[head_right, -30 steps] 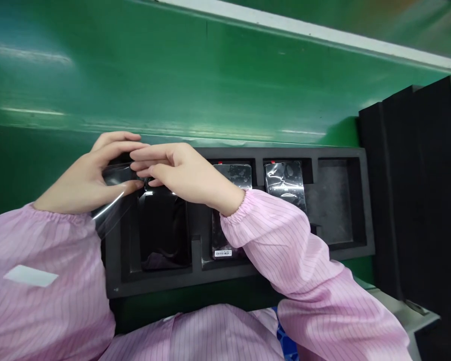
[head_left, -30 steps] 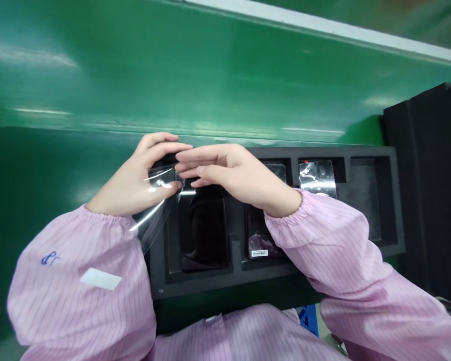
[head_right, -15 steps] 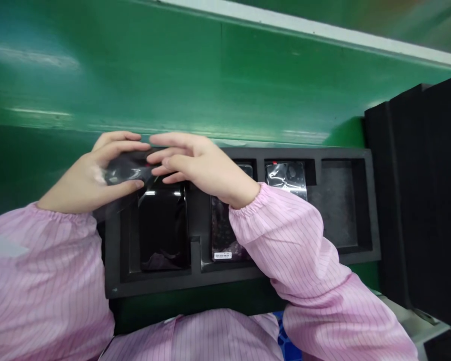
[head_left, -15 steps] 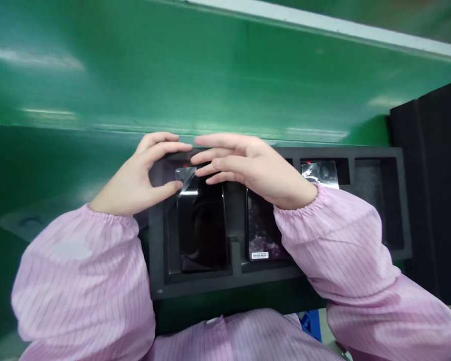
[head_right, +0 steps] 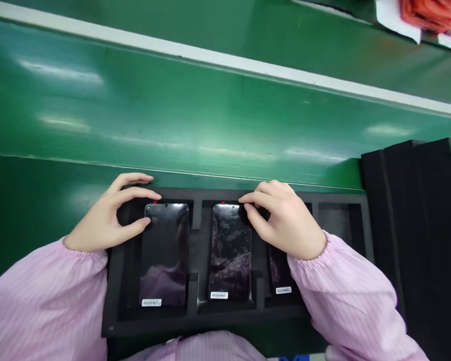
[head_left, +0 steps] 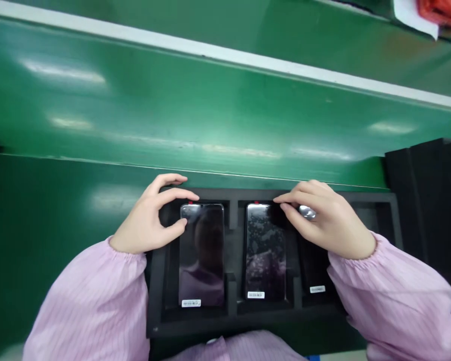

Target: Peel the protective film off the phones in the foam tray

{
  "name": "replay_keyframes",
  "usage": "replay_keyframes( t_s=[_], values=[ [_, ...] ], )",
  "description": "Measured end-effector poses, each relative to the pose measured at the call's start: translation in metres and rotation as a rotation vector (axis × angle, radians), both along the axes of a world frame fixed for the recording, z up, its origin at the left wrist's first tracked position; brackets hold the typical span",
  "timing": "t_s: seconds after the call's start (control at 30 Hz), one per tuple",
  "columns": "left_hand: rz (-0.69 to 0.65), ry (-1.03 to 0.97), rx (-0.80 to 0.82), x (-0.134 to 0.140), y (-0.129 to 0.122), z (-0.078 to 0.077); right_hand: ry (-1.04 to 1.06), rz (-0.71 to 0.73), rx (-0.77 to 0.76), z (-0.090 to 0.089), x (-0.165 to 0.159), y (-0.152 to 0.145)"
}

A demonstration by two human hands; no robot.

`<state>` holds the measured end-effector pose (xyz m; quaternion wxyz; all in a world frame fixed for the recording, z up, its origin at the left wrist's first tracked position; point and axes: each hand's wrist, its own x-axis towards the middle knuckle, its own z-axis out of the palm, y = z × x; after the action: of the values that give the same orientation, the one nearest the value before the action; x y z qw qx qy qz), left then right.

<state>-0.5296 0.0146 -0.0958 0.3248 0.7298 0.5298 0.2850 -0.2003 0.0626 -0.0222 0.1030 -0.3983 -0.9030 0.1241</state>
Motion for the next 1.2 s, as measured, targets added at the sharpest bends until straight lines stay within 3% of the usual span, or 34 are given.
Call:
replay_keyframes(
  t_s=[0.13, 0.4, 0.63, 0.77, 0.93, 1.2],
  values=[
    [-0.02, 0.015, 0.041, -0.004, 0.002, 0.002, 0.001, -0.013, 0.043, -0.003, 0.012, -0.005],
    [0.027, 0.014, 0.055, -0.006, 0.003, -0.001, -0.06, -0.038, 0.007, -0.01, 0.007, -0.018],
    [0.072, 0.004, -0.011, -0.006, 0.002, 0.001, -0.068, -0.031, 0.166, -0.021, -0.009, -0.025],
    [0.083, -0.004, -0.004, -0.005, 0.002, 0.002, -0.081, -0.01, 0.122, -0.029, -0.022, -0.031],
    [0.107, -0.019, -0.028, -0.004, 0.001, 0.003, 0.081, -0.054, 0.046, -0.036, -0.024, -0.024],
    [0.111, -0.024, -0.006, -0.004, 0.001, 0.0, 0.192, 0.064, -0.098, -0.024, -0.008, -0.013]
  ],
)
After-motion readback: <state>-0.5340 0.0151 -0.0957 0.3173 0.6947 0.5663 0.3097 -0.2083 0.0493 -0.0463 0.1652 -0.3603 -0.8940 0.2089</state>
